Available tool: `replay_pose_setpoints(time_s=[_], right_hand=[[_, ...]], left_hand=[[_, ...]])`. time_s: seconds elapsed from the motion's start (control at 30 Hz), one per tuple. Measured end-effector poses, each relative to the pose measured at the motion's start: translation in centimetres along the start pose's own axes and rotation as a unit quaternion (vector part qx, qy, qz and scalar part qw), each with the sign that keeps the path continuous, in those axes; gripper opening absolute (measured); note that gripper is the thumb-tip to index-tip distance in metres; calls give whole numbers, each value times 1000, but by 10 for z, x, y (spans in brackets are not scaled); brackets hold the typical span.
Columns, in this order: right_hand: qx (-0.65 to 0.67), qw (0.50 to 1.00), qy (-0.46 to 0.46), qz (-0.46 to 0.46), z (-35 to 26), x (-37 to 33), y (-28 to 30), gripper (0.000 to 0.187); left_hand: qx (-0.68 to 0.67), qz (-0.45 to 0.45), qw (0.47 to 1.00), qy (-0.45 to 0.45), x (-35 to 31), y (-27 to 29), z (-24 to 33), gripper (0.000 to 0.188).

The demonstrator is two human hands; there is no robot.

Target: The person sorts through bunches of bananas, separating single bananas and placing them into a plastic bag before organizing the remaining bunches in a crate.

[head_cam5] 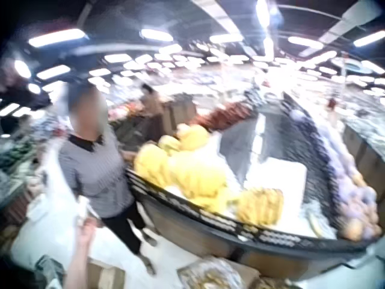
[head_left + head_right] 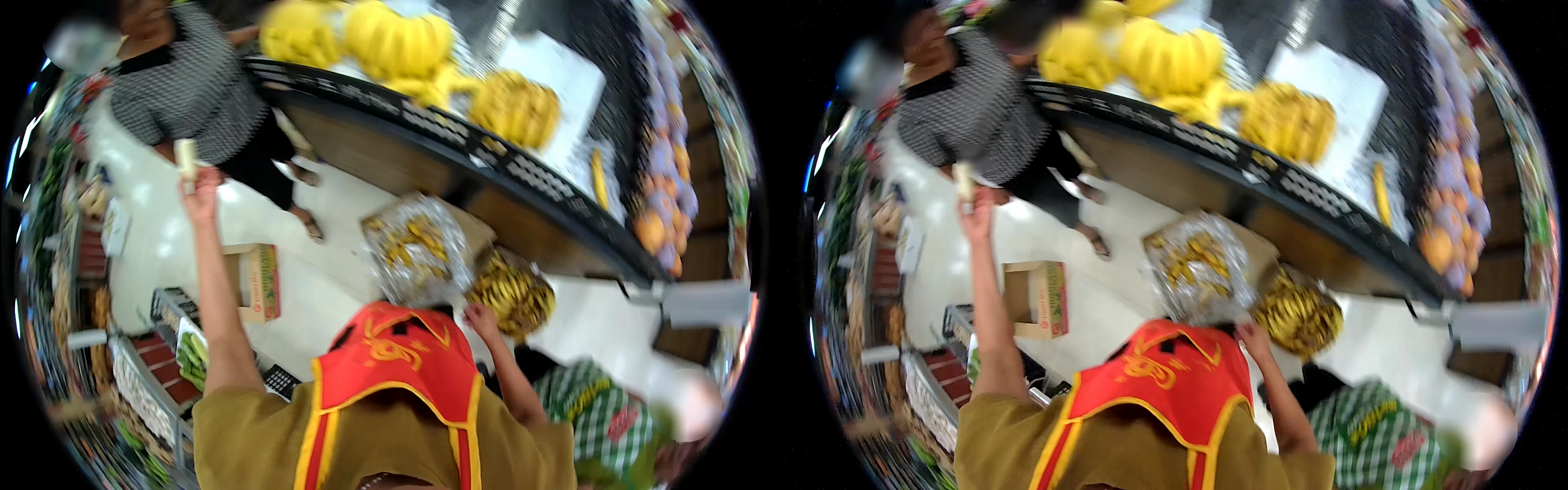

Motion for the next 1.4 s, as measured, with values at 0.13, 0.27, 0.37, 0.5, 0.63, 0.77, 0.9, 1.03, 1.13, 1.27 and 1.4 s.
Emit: replay_pose_setpoints(time_s=[0.13, 0.27, 0.37, 0.5, 0.63, 0.77, 0.9, 1.03, 1.13, 1.27, 1.4], right_hand=[[155, 986, -56, -25, 5, 4, -8, 20], [167, 982, -92, -18, -1, -1, -5, 21], [174, 982, -65, -21, -8, 0, 1, 19], [152, 983, -97, -24, -4, 8, 3, 16], [150, 981, -116, -31, -3, 12, 0, 14], [140, 982, -125, -29, -15, 10, 1, 20], [177, 977, -116, -37, 9, 20, -5, 20], [192, 974, -113, -45, 23, 30, -10, 20], [181, 978, -90, -45, 30, 34, -8, 20], [147, 983, -107, -36, 41, 40, -8, 19], [134, 986, -99, -30, 54, 48, -13, 19]], left_hand=[[95, 1, 992, -86, 7, -16, -2, 25], [87, 14, 989, -117, 24, -14, 7, 18], [85, 25, 986, -143, 23, -22, 7, 21], [93, 38, 980, -172, 18, -28, 17, 22], [94, 55, 974, -199, 18, -34, 20, 23], [105, 60, 970, -209, 15, -37, 20, 26], [109, 56, 969, -213, 18, -42, 17, 27], [106, 37, 972, -205, 22, -39, 27, 28], [101, 48, 972, -206, 23, -40, 21, 28], [90, 64, 970, -215, 21, -41, 20, 28], [88, 53, 973, -208, 19, -41, 23, 28]])
Point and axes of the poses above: each hand's wrist, its own x-axis towards the middle knuckle, its own y-axis out of the back of the hand, z = x × y, the point moved 4 cm from there along x, towards the middle knuckle, and after that the axes turned 13 degrees about -x, right-handed, at the moved point
